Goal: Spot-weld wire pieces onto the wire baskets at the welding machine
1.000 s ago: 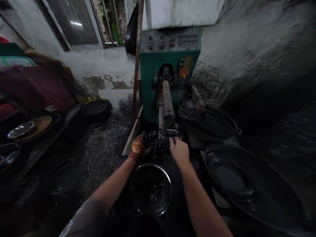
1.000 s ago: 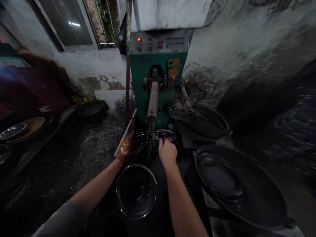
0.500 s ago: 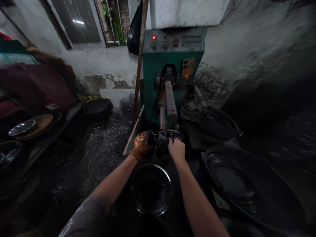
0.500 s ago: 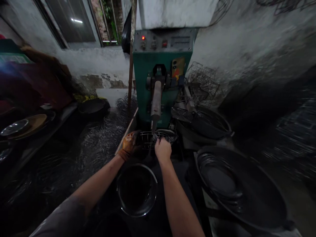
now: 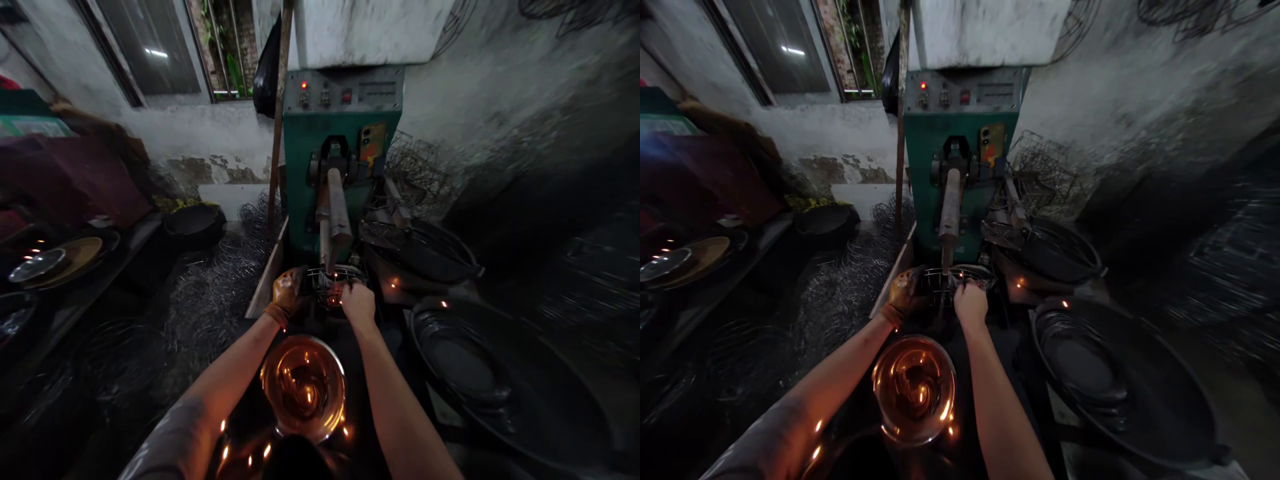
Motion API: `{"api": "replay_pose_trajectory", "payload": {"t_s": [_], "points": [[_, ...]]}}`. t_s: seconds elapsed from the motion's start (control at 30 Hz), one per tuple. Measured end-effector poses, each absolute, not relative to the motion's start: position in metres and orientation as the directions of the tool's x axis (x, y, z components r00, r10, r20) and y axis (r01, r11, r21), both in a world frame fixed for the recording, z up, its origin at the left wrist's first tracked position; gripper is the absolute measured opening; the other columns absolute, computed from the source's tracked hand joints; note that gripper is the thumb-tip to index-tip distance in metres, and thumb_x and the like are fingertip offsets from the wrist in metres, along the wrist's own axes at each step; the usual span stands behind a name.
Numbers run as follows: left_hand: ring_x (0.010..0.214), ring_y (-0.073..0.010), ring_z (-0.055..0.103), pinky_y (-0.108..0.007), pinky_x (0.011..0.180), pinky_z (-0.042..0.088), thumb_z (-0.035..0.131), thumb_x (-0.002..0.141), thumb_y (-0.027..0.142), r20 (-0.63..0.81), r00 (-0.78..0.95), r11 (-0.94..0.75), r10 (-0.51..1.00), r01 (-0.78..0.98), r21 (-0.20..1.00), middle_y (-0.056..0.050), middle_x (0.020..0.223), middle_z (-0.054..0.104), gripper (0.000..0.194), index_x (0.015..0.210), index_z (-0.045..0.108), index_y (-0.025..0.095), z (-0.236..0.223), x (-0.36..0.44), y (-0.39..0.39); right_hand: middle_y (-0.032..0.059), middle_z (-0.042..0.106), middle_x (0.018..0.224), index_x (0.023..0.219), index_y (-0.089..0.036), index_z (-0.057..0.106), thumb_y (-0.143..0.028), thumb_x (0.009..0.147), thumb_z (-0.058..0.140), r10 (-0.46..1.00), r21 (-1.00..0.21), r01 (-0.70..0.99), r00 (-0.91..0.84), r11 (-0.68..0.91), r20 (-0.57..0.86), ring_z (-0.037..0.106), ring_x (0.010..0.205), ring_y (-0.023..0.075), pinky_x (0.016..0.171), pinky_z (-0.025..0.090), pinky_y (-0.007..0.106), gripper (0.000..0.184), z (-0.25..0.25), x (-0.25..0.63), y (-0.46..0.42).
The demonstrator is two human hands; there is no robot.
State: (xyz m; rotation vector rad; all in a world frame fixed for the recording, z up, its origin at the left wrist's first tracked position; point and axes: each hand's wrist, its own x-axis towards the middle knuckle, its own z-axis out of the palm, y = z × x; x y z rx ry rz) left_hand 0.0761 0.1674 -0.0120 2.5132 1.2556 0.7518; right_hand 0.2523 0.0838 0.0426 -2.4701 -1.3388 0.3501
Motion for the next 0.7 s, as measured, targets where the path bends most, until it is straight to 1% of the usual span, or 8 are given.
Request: {"api": "replay_pose_trajectory", "payload": {"t_s": [0.13,0.23,0.3,0.4,0.47,0.6,0.7], "points": [[0.124,-0.0334,0.065,-0.045,0.107,0.052,0.078,0.076,0.046,0.329,0.507,-0.603,0.797,0.701,0.38,-0.014,0.135,0.069,0.076,0.143,0.059,0.017,-0.005,0.082,0.168,0.0171,0.078,0.105,0.116,-0.008,0.073,-0.023,0.108,0.043,0.831,-0.367,0.763,0.554,-0.532,-0.055,0.074,0.101,0.0256,0.08,0.048,0.028,0.034,0.04,0.259,0.084],[0.125,-0.035,0.064,-0.046,0.108,0.051,0.078,0.075,0.046,0.314,0.511,-0.599,0.8,0.718,0.356,-0.015,0.136,0.068,0.078,0.144,0.059,0.016,-0.004,0.086,0.169,0.0168,0.078,0.106,0.114,-0.009,0.074,-0.022,0.107,0.044,0.836,-0.365,0.772,0.547,-0.52,-0.034,0.074,0.1,0.0251,0.079,0.048,0.028,0.033,0.038,0.261,0.085],[0.126,-0.0351,0.063,-0.046,0.11,0.05,0.079,0.074,0.045,0.321,0.508,-0.599,0.799,0.714,0.361,-0.016,0.136,0.067,0.08,0.146,0.058,0.016,-0.005,0.084,0.168,0.0166,0.078,0.104,0.114,-0.009,0.074,-0.021,0.107,0.045,0.833,-0.363,0.77,0.553,-0.524,-0.03,0.074,0.098,0.0248,0.078,0.048,0.027,0.033,0.038,0.262,0.085],[0.131,-0.0328,0.06,-0.044,0.114,0.048,0.08,0.074,0.046,0.335,0.506,-0.606,0.795,0.679,0.413,-0.015,0.143,0.064,0.088,0.152,0.051,0.016,-0.016,0.073,0.166,0.0165,0.078,0.104,0.117,-0.009,0.074,-0.022,0.107,0.045,0.828,-0.359,0.766,0.559,-0.533,-0.036,0.074,0.098,0.0248,0.079,0.047,0.027,0.033,0.038,0.261,0.085],[0.134,-0.0318,0.059,-0.043,0.116,0.047,0.079,0.075,0.047,0.325,0.474,-0.575,0.818,0.67,0.47,-0.016,0.146,0.061,0.092,0.154,0.047,0.014,-0.028,0.063,0.166,0.0163,0.078,0.104,0.118,-0.008,0.073,-0.022,0.107,0.046,0.829,-0.362,0.763,0.558,-0.535,-0.049,0.074,0.099,0.0251,0.079,0.047,0.027,0.032,0.038,0.262,0.086],[0.128,-0.0333,0.063,-0.047,0.112,0.051,0.079,0.077,0.049,0.244,0.337,-0.415,0.909,0.708,0.571,-0.015,0.14,0.065,0.084,0.149,0.053,0.015,-0.049,0.049,0.171,0.0159,0.078,0.105,0.118,-0.009,0.074,-0.022,0.108,0.046,0.828,-0.375,0.758,0.559,-0.533,-0.045,0.074,0.099,0.0245,0.079,0.048,0.027,0.032,0.035,0.263,0.087],[0.124,-0.0338,0.065,-0.046,0.109,0.053,0.078,0.079,0.049,0.238,0.327,-0.404,0.914,0.706,0.581,-0.014,0.136,0.068,0.075,0.143,0.059,0.014,-0.055,0.047,0.177,0.0156,0.078,0.103,0.116,-0.01,0.074,-0.022,0.107,0.046,0.831,-0.384,0.759,0.556,-0.525,-0.037,0.074,0.097,0.024,0.079,0.048,0.027,0.032,0.032,0.264,0.088]]}}
